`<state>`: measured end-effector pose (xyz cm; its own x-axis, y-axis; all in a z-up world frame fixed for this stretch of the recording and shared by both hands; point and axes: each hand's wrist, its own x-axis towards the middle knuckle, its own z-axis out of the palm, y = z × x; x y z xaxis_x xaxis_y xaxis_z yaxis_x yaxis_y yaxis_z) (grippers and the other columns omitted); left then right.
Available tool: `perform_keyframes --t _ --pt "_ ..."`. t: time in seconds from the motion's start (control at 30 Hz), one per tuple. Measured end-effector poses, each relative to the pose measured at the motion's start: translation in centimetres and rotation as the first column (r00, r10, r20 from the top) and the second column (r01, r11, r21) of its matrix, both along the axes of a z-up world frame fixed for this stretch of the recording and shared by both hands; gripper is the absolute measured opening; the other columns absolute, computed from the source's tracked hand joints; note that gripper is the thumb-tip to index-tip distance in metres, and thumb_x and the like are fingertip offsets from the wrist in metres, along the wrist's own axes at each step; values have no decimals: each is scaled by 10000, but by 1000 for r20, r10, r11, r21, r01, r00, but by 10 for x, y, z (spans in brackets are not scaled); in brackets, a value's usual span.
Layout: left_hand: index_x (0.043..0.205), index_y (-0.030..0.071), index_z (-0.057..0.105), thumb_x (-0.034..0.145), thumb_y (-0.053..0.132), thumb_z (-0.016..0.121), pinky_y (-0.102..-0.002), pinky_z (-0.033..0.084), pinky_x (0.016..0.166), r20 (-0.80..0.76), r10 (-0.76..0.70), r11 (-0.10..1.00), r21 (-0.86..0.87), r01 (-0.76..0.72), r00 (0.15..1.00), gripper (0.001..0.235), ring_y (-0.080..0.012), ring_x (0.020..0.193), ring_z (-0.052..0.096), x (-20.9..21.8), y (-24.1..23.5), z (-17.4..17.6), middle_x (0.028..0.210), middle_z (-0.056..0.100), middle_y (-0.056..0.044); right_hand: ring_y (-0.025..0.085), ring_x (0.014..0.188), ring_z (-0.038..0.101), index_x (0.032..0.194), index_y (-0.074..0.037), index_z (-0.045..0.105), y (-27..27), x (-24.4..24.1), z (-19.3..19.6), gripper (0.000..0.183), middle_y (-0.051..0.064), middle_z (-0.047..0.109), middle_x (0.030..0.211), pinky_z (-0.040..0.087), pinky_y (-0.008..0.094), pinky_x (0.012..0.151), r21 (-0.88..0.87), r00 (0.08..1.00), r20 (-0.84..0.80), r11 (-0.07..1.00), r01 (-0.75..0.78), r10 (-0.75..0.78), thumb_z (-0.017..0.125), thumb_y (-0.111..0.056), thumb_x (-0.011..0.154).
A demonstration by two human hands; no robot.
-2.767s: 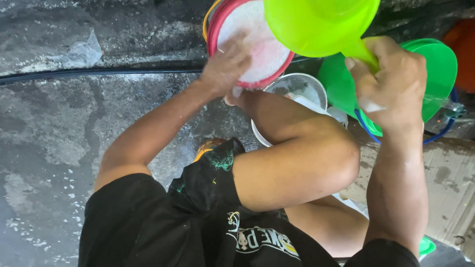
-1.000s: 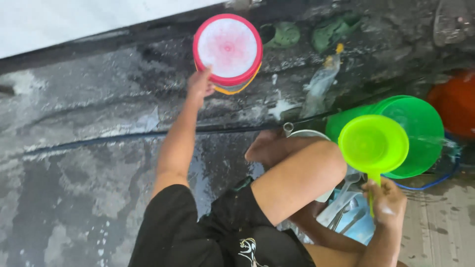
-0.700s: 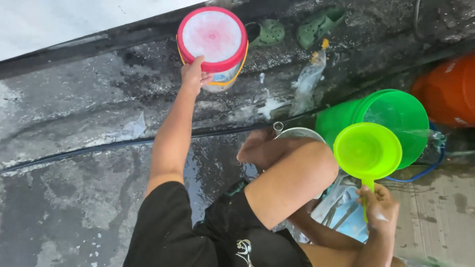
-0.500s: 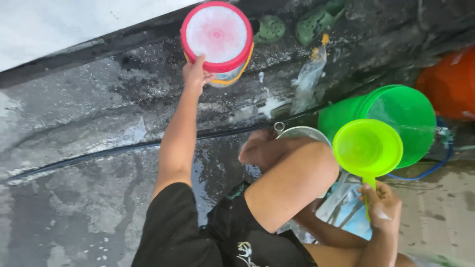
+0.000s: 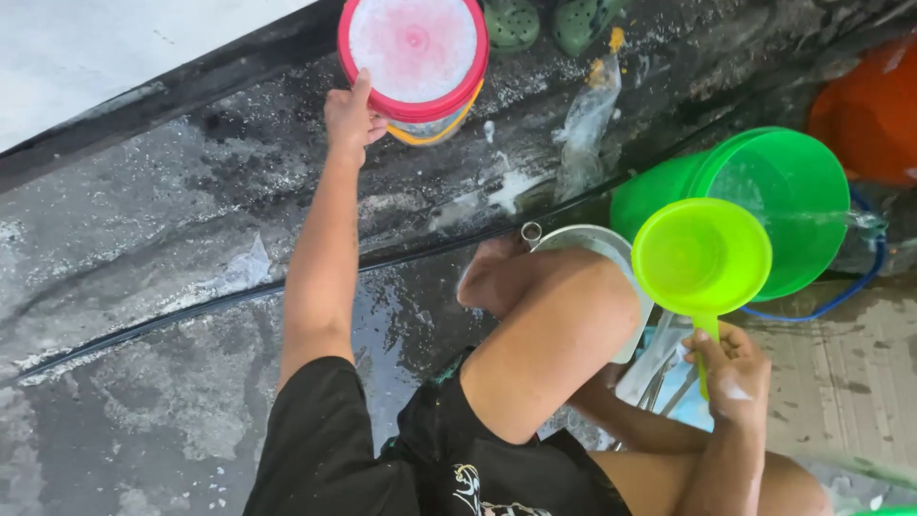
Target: Washing a metal pot and its lid with soap and water using a scrubber and a hose.
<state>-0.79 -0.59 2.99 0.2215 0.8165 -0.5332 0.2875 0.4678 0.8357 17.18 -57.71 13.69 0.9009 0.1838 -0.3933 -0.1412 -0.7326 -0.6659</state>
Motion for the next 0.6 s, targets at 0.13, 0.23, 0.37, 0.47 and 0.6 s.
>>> perform_keyframes --t 0.13,0.23,0.37,0.47,0.6 --pt "951 94 564 950 393 585 -297 511 532 156 110 989 -118 -92 982 300 -128 488 559 5 -11 -4 598 587 -56 139 700 640 1144 -36 689 -18 6 -1 168 98 720 886 483 298 579 33 999 22 999 32 -33 679 -168 1039" --pt "908 85 591 968 333 565 -270 437 443 143 119 986 -137 -99 983 256 -124 452 513 -8 -37 8 543 541 -36 92 700 625 1122 -66 690 -18 0 20 154 52 712 883 485 265 618 31 997 58 998 50 -52 684 -181 1020" --pt "1018 104 525 955 424 598 -266 522 465 52 49 991 -130 -42 997 334 -114 442 567 -42 -69 -5 555 590 -37 137 630 595 1084 -66 656 -25 1 34 68 85 683 865 448 316 445 26 993 79 996 84 -85 650 -134 1086" --pt "982 94 553 928 406 644 -273 607 463 73 41 996 -88 -34 997 329 -124 436 634 -56 -75 -13 573 661 -70 117 715 642 1109 -62 637 -43 14 10 79 74 693 900 538 260 669 138 991 94 987 86 -100 638 -139 1088" --pt "931 93 542 888 306 695 -246 409 300 167 235 971 -89 -223 958 266 -114 368 514 -69 -70 -14 563 563 -59 148 662 623 1070 -86 722 -39 14 17 249 69 678 817 479 309 564 -109 983 180 994 -24 43 567 -279 1041"
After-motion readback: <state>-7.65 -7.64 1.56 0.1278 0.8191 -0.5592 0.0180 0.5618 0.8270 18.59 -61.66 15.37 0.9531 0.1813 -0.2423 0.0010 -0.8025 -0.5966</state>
